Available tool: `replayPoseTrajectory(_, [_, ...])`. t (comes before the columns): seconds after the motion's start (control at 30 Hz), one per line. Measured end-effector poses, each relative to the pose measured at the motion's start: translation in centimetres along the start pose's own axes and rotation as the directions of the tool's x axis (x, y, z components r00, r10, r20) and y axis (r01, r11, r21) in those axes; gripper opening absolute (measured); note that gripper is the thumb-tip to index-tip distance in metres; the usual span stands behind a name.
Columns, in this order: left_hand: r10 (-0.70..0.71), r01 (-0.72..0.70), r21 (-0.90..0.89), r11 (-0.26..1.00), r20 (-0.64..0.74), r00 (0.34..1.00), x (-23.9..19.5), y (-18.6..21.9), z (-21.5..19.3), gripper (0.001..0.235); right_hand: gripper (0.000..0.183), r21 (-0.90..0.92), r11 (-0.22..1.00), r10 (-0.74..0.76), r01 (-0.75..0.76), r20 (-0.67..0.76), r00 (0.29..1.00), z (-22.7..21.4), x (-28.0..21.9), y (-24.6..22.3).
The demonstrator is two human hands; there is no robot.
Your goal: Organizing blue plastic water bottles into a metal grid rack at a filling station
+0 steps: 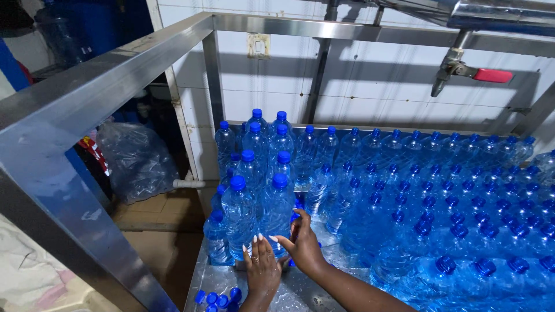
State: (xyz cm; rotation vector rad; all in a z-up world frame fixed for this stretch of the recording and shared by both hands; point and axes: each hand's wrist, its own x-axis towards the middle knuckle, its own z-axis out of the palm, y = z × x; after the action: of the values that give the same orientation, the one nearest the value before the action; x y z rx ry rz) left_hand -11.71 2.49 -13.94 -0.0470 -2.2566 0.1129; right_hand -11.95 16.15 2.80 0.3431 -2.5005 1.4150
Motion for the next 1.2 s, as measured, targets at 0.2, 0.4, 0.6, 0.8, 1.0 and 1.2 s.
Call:
replayPoseTrajectory(0.2, [0.106, -0.108, -0.170, 0.979, -0.023, 0.994, -0.8, -3.3, -3.4, 0.106, 0.097, -0.017, 0.997, -0.072, 0.071, -0.097, 0.993, 0.4, -0.8, 0.3])
replayPoseTrajectory(0.4, [-0.188, 0.404, -0.691, 0.600, 0.369, 0.910, 3.3, -7.6, -5.1, 0.166, 0.167, 0.161, 0.984, 0.053, -0.080, 0.167, 0.985, 0.4, 0.2, 0.6])
replayPoseTrajectory(0.6, [-0.177, 0.375, -0.574, 0.728, 0.371, 0.912, 3.2, -7.6, -2.3, 0.172, 0.154, 0.201, 0.977, 0.006, -0.066, 0.283, 0.959, 2.5, 1.7, 5.4])
replayPoseTrajectory(0.8, [-0.193, 0.434, -0.636, 0.638, 0.413, 0.890, -0.6, -11.3, -5.1, 0.184, 0.156, 0.192, 0.964, 0.113, -0.181, 0.320, 0.941, 2.1, 0.6, 4.4])
replayPoseTrajectory(1.0, [-0.282, 0.282, 0.018, 0.959, 0.078, 0.956, -8.0, -14.5, -4.7, 0.071, 0.157, 0.209, 0.966, 0.078, -0.155, 0.333, 0.940, 0.0, -1.6, 3.0])
replayPoseTrajectory(1.2, [-0.281, 0.487, -0.317, 0.814, 0.519, 0.807, -9.6, -7.7, -5.2, 0.080, 0.135, 0.145, 0.970, 0.165, -0.196, 0.198, 0.966, -5.3, -9.3, 3.7])
